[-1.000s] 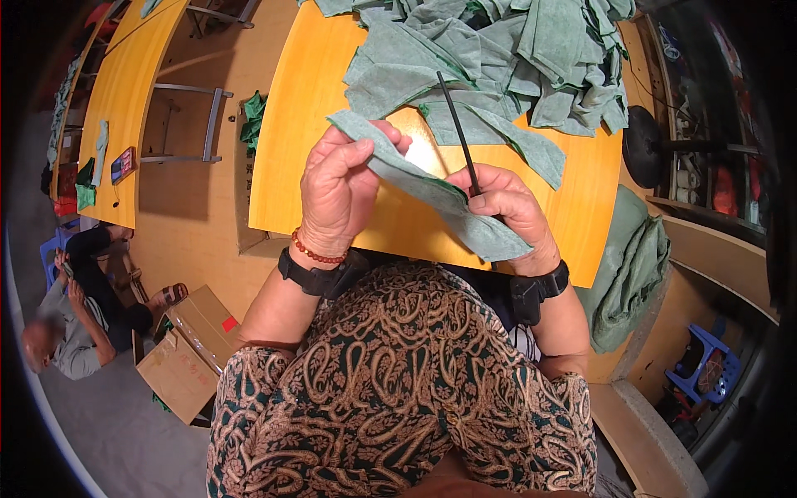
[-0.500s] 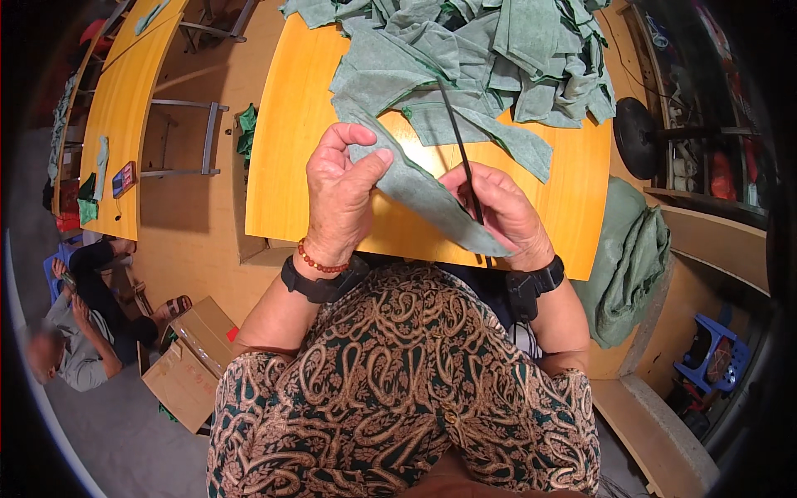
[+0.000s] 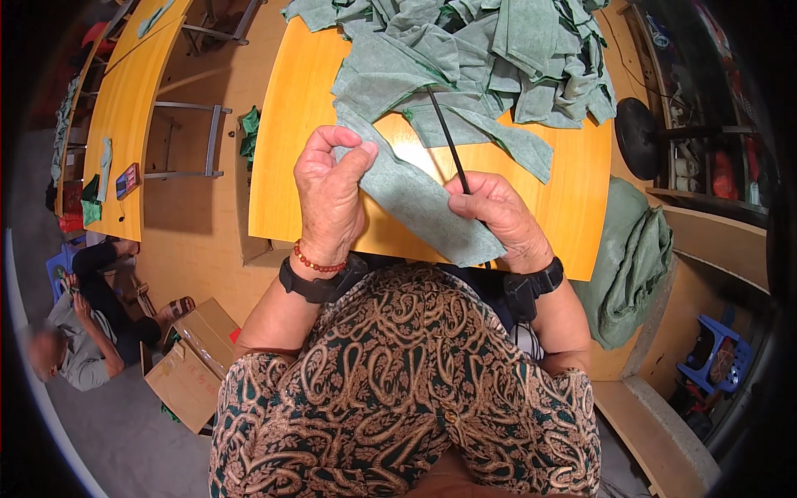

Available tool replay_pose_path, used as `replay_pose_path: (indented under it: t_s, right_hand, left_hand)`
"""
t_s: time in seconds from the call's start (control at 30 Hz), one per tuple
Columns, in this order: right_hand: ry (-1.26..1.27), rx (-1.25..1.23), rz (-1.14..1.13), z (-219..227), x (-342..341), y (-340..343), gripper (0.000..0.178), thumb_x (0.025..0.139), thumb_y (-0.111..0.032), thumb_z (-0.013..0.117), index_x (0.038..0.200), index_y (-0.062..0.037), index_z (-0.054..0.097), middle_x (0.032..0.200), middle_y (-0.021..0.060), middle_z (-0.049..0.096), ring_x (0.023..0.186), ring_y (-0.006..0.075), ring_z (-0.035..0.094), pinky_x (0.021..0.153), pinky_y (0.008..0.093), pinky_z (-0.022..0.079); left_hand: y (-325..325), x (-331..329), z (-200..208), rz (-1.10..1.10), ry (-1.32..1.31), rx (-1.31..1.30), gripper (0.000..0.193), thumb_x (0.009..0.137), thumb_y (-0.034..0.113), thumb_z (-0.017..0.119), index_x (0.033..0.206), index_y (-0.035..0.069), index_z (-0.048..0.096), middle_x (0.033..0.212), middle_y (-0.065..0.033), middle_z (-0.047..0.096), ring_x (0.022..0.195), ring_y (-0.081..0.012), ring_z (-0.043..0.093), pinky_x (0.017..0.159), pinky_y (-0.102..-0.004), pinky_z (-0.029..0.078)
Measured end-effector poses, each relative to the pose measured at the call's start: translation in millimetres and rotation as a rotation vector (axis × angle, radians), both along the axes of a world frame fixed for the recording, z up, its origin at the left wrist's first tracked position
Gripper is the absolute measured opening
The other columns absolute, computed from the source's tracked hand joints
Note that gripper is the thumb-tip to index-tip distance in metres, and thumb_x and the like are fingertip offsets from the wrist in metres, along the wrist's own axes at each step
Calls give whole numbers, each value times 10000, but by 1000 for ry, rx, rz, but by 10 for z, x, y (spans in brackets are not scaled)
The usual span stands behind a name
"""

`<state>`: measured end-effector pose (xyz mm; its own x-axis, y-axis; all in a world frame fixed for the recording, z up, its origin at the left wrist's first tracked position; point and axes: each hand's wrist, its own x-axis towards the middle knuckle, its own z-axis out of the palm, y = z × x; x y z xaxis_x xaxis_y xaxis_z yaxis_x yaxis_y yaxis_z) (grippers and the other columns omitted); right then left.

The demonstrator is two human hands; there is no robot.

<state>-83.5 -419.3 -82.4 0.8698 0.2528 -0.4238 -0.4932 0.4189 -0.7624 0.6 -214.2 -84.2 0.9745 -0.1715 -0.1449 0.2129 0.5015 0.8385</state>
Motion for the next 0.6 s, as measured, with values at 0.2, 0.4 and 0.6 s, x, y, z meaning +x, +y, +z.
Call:
replay_pose_path:
  t_s: [0.2,0.4,0.6]
  right_hand:
    - [7,35,-7,-101,13,9,174,885,-142,654,991,-5,644,875,17,670,743,74,609,701,221,486]
    - [16,83,-3,-92,43,21,177,874,-132,664,1001,-8,661,896,12,678,756,73,617,712,221,486]
    - [2,138,9,-91,65,13,205,870,-130,667,1033,-6,673,891,19,680,741,77,616,698,222,486]
  left_hand:
    - [-62,11,-69,62,27,-66,186,868,-68,646,920,74,538,908,-59,643,795,-125,631,765,-266,535]
    - [-40,14,-152,115,43,-126,224,849,-102,640,903,75,513,889,-69,622,782,-134,615,751,-264,530]
    - [-4,47,-175,120,121,-111,211,855,-101,623,894,78,516,877,-73,624,767,-142,619,737,-273,535]
